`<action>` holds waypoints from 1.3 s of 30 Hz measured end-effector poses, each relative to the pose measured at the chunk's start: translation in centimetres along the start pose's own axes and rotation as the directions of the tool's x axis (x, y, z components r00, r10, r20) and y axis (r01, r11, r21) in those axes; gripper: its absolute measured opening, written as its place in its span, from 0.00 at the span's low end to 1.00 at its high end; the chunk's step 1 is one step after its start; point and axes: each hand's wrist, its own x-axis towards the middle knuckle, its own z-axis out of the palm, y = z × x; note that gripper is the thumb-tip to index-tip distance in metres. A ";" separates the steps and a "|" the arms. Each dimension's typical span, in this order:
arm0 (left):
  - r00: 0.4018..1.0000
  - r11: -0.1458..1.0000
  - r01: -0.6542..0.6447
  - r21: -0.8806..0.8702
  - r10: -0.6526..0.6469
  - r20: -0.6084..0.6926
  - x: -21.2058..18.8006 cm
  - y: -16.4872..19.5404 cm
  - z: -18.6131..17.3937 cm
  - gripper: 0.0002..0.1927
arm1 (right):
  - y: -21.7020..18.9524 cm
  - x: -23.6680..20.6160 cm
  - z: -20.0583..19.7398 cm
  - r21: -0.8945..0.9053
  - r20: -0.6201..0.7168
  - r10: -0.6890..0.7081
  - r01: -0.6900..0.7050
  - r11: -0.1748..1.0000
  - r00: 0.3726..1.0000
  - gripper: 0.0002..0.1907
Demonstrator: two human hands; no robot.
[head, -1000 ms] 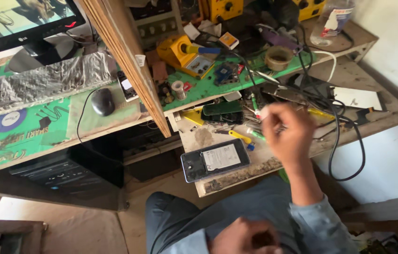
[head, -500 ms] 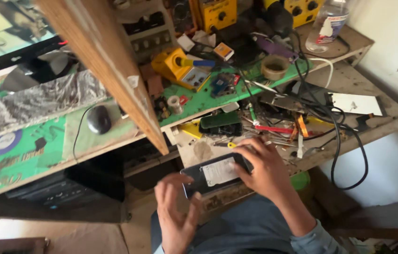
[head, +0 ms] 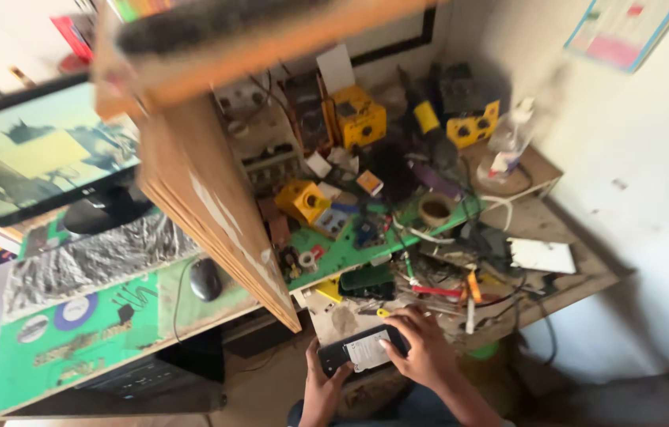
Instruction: The person assembles a smartphone by aligning and snapping the back cover onto the phone body, then peels off protective film from the screen. The person then moves to a workbench and picks up a screwdriver.
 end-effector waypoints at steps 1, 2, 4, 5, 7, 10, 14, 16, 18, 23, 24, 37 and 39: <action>0.998 0.997 0.068 0.041 -0.068 -0.019 0.1 1.0 0.2 0.43 | -0.2 0.3 -0.4 0.015 0.014 0.008 -0.008 1.000 1.000 0.20; 0.990 0.987 0.137 0.082 -0.134 -0.039 0.2 2.2 0.3 0.42 | -0.4 0.7 -0.8 0.031 0.027 0.016 -0.017 0.999 0.999 0.20; 0.978 0.978 0.205 0.041 -0.202 -0.059 0.2 4.9 0.9 0.40 | -1.1 1.3 -1.6 0.022 0.046 0.015 -0.016 1.000 0.999 0.21; 0.977 0.979 0.201 -0.042 -0.203 -0.062 0.2 6.3 1.2 0.40 | -1.5 1.7 -2.0 0.017 0.057 0.014 -0.015 1.000 0.998 0.22; 0.970 0.969 0.223 -0.102 -0.231 -0.070 0.0 8.5 1.7 0.40 | -2.3 2.4 -3.0 0.018 0.075 0.007 -0.009 1.000 0.997 0.24; 0.961 0.962 0.259 -0.088 -0.265 -0.072 0.0 11.4 2.1 0.40 | -3.4 3.9 -4.4 0.023 0.092 -0.035 0.033 0.999 0.995 0.25; 0.948 0.931 0.300 -0.207 -0.314 -0.039 -0.5 13.5 2.4 0.37 | -4.5 4.9 -6.1 0.021 0.138 -0.094 0.092 0.996 0.986 0.26; 0.947 0.942 0.298 -0.156 -0.312 -0.074 -0.6 14.1 2.6 0.37 | -5.0 5.4 -6.8 0.040 0.179 -0.099 0.093 0.995 0.979 0.27; 0.965 0.973 0.230 0.018 -0.225 -0.138 -0.8 14.5 2.7 0.37 | -5.4 5.9 -7.4 0.050 0.192 -0.103 0.095 0.994 0.976 0.27; 0.951 0.959 0.285 0.002 -0.282 -0.127 -0.8 15.6 2.6 0.41 | -6.6 7.0 -8.3 0.057 0.159 -0.083 0.075 0.996 0.984 0.28; 0.950 0.955 0.295 0.026 -0.290 -0.119 -0.6 15.9 2.5 0.41 | -6.7 7.3 -8.4 0.053 0.153 -0.086 0.078 0.996 0.985 0.28; 0.895 0.875 0.445 0.191 -0.427 -0.129 0.6 16.9 2.7 0.41 | -5.8 7.5 -9.7 0.070 -0.015 -0.087 0.088 0.994 0.996 0.07; 0.907 0.892 0.416 0.177 -0.392 -0.155 0.6 17.1 3.0 0.40 | -5.5 8.7 -11.4 0.155 -0.112 -0.094 0.111 0.982 0.989 0.05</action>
